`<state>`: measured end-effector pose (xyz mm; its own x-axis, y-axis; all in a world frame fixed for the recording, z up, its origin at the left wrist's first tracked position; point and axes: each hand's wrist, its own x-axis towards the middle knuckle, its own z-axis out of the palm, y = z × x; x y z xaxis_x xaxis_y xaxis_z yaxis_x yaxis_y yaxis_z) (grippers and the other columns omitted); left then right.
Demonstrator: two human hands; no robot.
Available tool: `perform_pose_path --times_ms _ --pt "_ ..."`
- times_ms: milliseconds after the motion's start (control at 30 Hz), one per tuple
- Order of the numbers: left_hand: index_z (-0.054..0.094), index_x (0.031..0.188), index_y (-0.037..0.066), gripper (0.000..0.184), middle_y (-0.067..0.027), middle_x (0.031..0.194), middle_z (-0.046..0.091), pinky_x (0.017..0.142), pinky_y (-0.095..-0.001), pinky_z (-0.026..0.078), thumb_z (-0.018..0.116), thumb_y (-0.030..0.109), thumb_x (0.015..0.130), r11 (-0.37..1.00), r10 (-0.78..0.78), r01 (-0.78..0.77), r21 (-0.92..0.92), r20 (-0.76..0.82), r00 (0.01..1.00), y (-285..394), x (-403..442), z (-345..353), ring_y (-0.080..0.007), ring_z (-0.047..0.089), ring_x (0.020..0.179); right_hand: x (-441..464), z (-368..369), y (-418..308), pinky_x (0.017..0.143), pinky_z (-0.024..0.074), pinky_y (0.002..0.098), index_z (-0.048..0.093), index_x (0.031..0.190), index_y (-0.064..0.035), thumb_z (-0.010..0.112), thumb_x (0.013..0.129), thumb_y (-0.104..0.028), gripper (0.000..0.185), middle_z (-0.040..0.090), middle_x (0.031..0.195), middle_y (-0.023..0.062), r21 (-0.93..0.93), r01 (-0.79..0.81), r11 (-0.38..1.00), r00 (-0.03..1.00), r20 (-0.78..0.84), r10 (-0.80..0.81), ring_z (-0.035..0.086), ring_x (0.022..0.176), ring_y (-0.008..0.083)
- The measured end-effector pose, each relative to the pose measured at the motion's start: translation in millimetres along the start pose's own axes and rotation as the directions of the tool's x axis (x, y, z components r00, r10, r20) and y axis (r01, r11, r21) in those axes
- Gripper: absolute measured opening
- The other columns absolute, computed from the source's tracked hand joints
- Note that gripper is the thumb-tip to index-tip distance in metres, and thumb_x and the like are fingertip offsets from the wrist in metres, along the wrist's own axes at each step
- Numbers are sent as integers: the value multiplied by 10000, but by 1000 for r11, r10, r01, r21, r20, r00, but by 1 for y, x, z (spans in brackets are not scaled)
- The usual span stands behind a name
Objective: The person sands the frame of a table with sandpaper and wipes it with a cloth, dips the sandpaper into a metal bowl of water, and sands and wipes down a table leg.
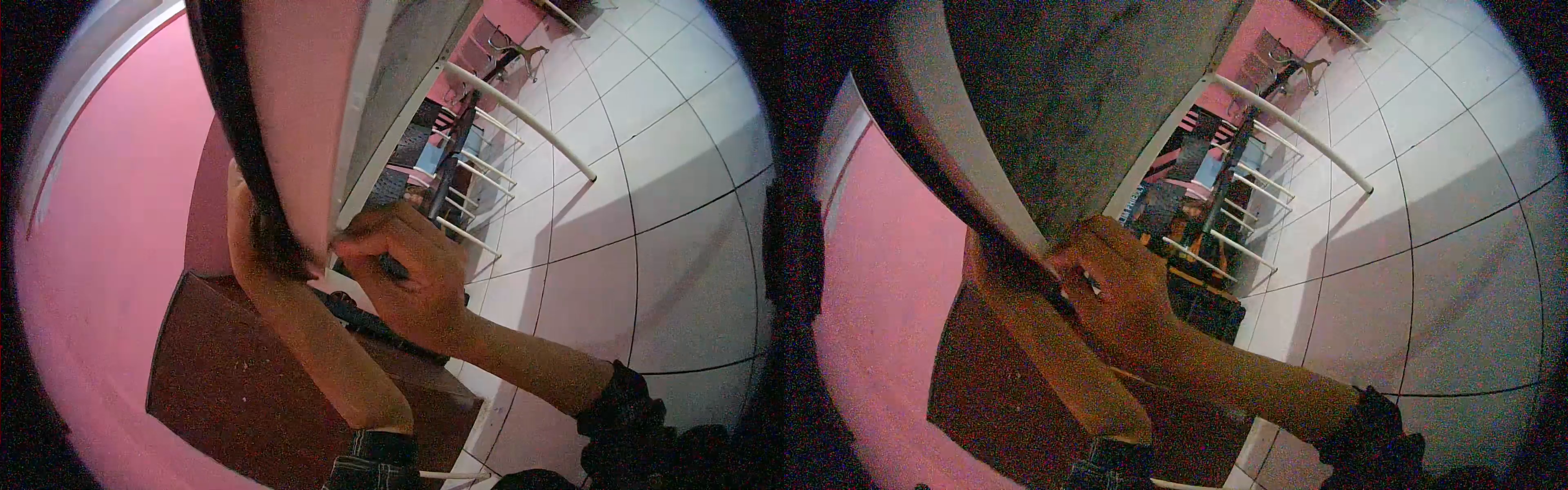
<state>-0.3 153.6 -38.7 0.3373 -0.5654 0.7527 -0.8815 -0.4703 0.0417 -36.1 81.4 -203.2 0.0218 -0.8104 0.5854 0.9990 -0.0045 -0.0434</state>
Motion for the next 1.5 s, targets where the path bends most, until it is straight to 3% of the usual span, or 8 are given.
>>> perform_pose_path --times_ms 200,300,500,600,800,1200,1300,1500 --pt "482 1169 5 339 -91 996 585 796 -289 480 567 150 875 1000 -25 25 -12 9 1000 -4 -4 -1 -155 590 909 7 -6 -13 647 488 302 645 845 -38 693 726 54 157 652 829 104 12 42 999 997 -68 -41 624 728 208" --pt "483 1169 5 339 -90 996 586 797 -289 479 567 150 875 1000 -7 7 -24 24 1000 2 4 2 -155 590 910 -1 -1 0 642 496 302 647 846 -38 692 729 54 156 653 834 106 -11 -33 999 998 59 33 625 729 205" --pt "484 1169 5 339 -89 998 586 800 -288 478 569 150 874 999 -14 14 -48 15 1000 0 1 0 -154 589 912 14 -10 -19 639 502 297 646 840 -39 702 746 30 129 659 845 106 49 39 998 996 -78 -35 634 750 199" --pt "485 1169 5 339 -89 999 586 802 -288 477 569 150 874 998 -1 3 -58 32 999 5 8 3 -154 589 913 5 -2 -4 662 502 291 647 839 -36 700 755 27 118 662 845 103 -5 -62 998 998 -21 62 635 758 194" --pt "487 1169 4 340 -88 1001 587 805 -287 476 571 150 874 997 1 1 -80 31 1000 7 11 4 -153 588 915 19 -14 -11 656 501 293 646 856 -40 691 762 27 124 660 840 99 31 73 997 994 -88 -70 631 757 193" --pt "491 1169 4 341 -86 1005 588 811 -286 474 573 149 873 994 -16 23 -109 69 997 4 13 10 -151 587 920 10 -6 -9 617 489 292 648 849 -62 708 709 46 187 653 831 91 1 52 999 996 -78 -51 636 716 205" --pt "491 1169 4 341 -86 1006 588 812 -286 473 574 149 872 993 -4 14 -121 76 997 7 18 10 -151 587 921 3 0 0 625 490 297 646 844 -60 708 706 48 186 654 838 94 -17 -71 997 997 8 71 638 720 209" --pt "493 1169 4 341 -85 1007 589 815 -286 472 575 149 872 991 -23 34 -132 81 996 2 15 8 -150 586 923 15 -10 -20 654 492 310 645 851 -67 701 711 40 185 652 844 90 71 59 996 996 -72 -54 638 726 218"
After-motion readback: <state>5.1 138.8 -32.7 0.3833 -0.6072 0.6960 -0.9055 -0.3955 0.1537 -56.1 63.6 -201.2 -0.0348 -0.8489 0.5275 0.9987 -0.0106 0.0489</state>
